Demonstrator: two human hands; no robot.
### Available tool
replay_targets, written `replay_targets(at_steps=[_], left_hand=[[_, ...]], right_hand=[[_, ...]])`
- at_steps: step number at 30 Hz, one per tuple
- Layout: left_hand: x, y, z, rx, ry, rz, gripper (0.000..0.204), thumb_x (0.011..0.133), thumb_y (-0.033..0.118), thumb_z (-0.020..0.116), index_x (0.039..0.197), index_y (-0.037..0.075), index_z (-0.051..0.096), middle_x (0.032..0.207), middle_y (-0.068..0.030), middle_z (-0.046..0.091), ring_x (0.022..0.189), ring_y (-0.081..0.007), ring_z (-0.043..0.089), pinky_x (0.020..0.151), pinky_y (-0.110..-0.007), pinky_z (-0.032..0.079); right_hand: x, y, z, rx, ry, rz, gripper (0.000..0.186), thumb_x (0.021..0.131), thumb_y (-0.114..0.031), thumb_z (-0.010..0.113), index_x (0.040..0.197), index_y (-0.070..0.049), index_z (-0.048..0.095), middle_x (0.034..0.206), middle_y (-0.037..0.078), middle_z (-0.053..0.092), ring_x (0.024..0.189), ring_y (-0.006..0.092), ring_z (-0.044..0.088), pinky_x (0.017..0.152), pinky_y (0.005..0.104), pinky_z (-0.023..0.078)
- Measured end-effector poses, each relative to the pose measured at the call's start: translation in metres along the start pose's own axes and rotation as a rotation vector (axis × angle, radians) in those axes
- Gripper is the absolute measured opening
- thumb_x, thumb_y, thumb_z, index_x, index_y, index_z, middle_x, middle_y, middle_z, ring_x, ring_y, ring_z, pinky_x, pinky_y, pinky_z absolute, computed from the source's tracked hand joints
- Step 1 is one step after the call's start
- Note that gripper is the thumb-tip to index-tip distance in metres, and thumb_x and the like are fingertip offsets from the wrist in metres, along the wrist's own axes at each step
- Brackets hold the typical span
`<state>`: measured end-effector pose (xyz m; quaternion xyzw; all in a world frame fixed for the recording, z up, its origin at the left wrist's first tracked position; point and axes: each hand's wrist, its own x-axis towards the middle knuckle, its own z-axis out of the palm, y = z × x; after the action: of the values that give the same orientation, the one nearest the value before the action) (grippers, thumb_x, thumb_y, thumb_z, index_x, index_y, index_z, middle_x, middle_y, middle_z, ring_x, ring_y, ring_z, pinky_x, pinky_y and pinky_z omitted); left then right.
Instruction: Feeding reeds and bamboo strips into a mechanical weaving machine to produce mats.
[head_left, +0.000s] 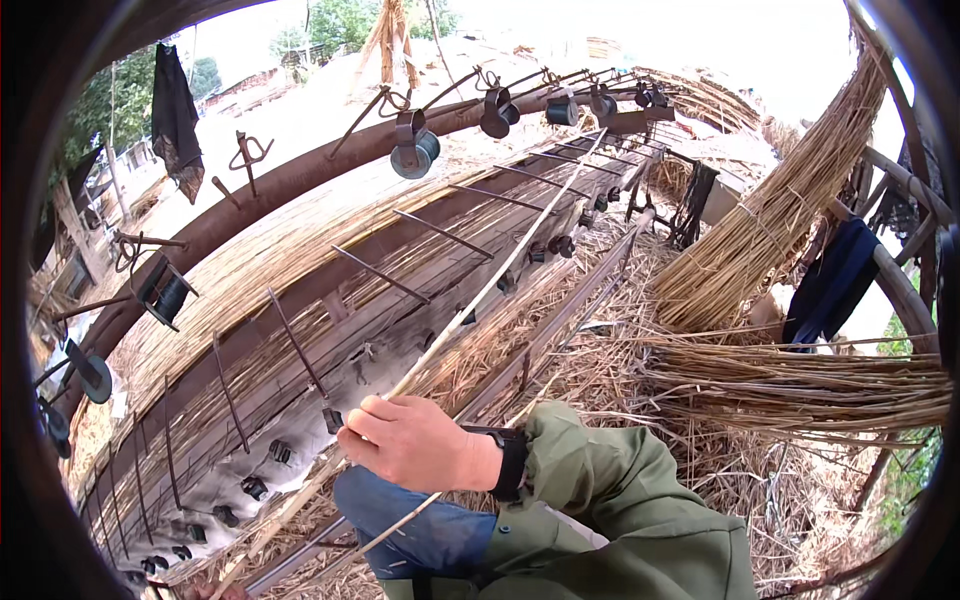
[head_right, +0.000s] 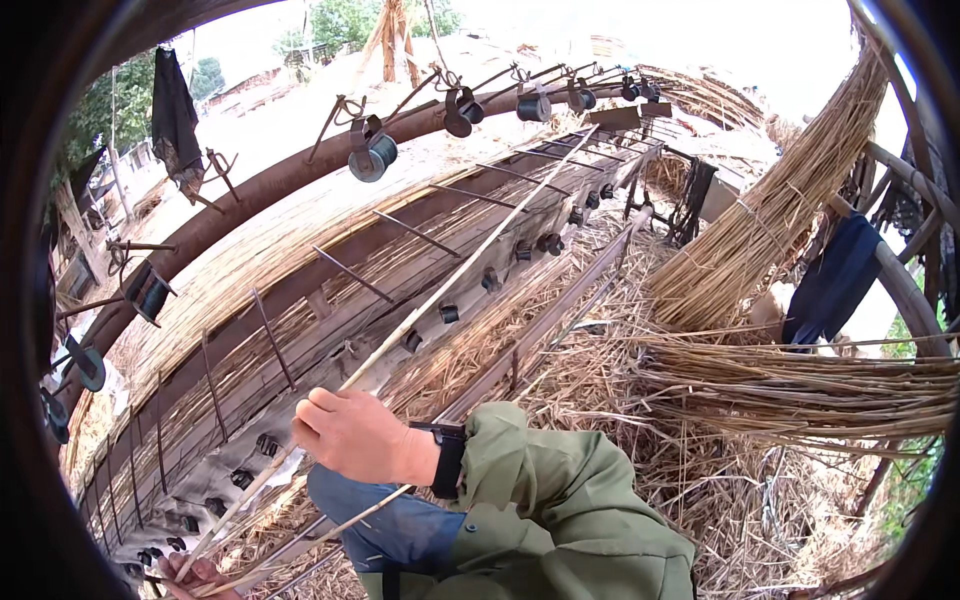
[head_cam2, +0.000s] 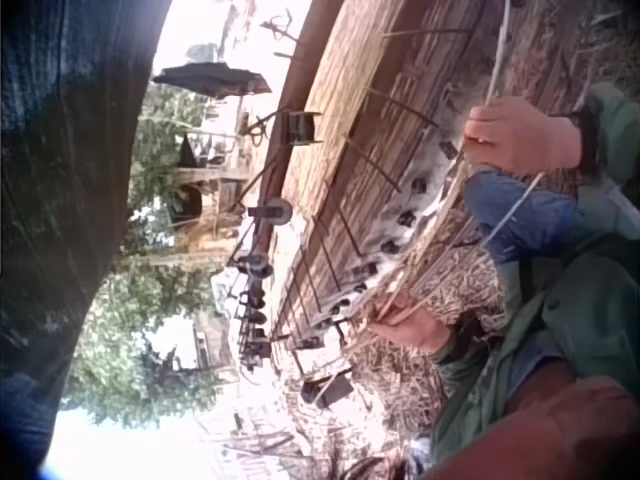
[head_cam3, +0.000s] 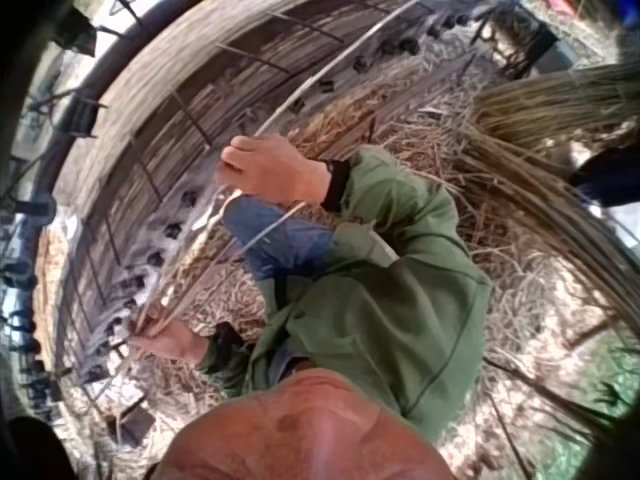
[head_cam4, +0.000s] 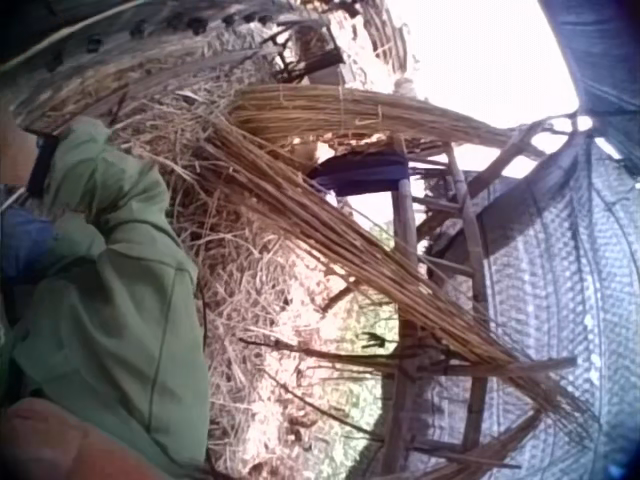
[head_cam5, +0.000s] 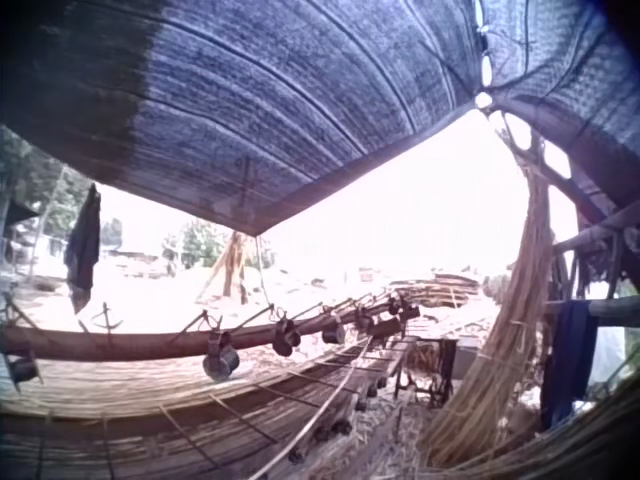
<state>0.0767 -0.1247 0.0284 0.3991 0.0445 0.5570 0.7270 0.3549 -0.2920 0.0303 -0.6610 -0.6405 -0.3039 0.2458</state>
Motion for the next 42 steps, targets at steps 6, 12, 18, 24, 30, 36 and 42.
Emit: replay_targets(at_steps=[6,12,18,24,30,36,42], left_hand=[[-0.002,0.016,-0.015,0.164,0.085,0.063,0.046,0.085,0.041,0.053,0.114,0.005,0.049,0.091,-0.0087,0.057,0.073,-0.0197,0.054,0.062,-0.032,0.047],[-0.013,0.003,-0.008,0.131,0.343,-0.092,0.034,0.09,0.036,0.045,0.101,0.004,0.052,0.087,-0.0067,0.056,0.067,-0.0166,0.048,0.053,-0.029,0.041],[-0.042,-0.001,-0.053,0.042,0.425,-0.098,0.043,0.095,0.038,0.022,0.1,0.005,0.049,0.067,-0.0083,0.056,0.056,-0.0184,0.051,0.055,-0.031,0.044],[-0.072,0.018,-0.069,-0.068,0.392,-0.087,0.046,0.096,0.035,0.02,0.11,0.0,0.047,0.082,-0.013,0.061,0.065,-0.0208,0.057,0.063,-0.032,0.048],[-0.072,0.027,-0.072,-0.068,0.604,-0.156,0.046,0.096,0.036,0.019,0.102,0.003,0.05,0.071,-0.0104,0.058,0.058,-0.0211,0.05,0.062,-0.033,0.042],[-0.051,-0.004,-0.083,-0.238,0.566,-0.003,0.036,0.096,0.036,0.026,0.096,0.009,0.051,0.061,-0.0012,0.051,0.051,-0.0128,0.043,0.05,-0.027,0.035],[-0.042,-0.036,-0.065,-0.18,0.62,-0.097,0.034,0.096,0.026,0.032,0.112,0.001,0.049,0.069,-0.0007,0.047,0.05,-0.0067,0.039,0.043,-0.02,0.034]], right_hand=[[0.011,0.008,0.001,0.006,0.178,-0.028,0.021,0.07,-0.015,0.057,0.087,-0.003,0.057,0.083,0.006,0.05,0.076,0.0187,0.052,0.06,0.028,0.046],[0.006,0.075,0.0,-0.039,0.188,0.149,0.013,0.073,-0.018,0.059,0.071,-0.008,0.051,0.069,0.006,0.046,0.066,0.0228,0.052,0.055,0.0318,0.044],[0.056,0.095,0.035,0.042,0.125,0.194,0.017,0.065,-0.004,0.067,0.075,-0.006,0.053,0.075,0.009,0.053,0.059,0.0264,0.054,0.051,0.0325,0.043],[0.103,0.139,0.131,0.245,-0.119,0.497,0.052,0.062,0.004,0.063,0.111,0.001,0.047,0.097,0.011,0.054,0.071,0.0186,0.055,0.062,0.03,0.046],[0.081,0.064,0.119,0.488,-0.054,0.241,0.044,0.066,0.006,0.06,0.109,0.001,0.049,0.102,0.012,0.051,0.073,0.0198,0.053,0.061,0.0297,0.044],[-0.024,-0.074,0.051,1.363,-0.875,0.311,0.016,0.078,-0.008,0.066,0.091,0.0,0.062,0.076,0.006,0.062,0.065,0.0081,0.058,0.056,0.0215,0.045],[-0.097,-0.108,0.076,1.92,-0.466,1.161,0.034,0.088,-0.027,0.054,0.111,-0.003,0.052,0.086,0.003,0.057,0.067,0.0096,0.055,0.055,0.0214,0.043]])
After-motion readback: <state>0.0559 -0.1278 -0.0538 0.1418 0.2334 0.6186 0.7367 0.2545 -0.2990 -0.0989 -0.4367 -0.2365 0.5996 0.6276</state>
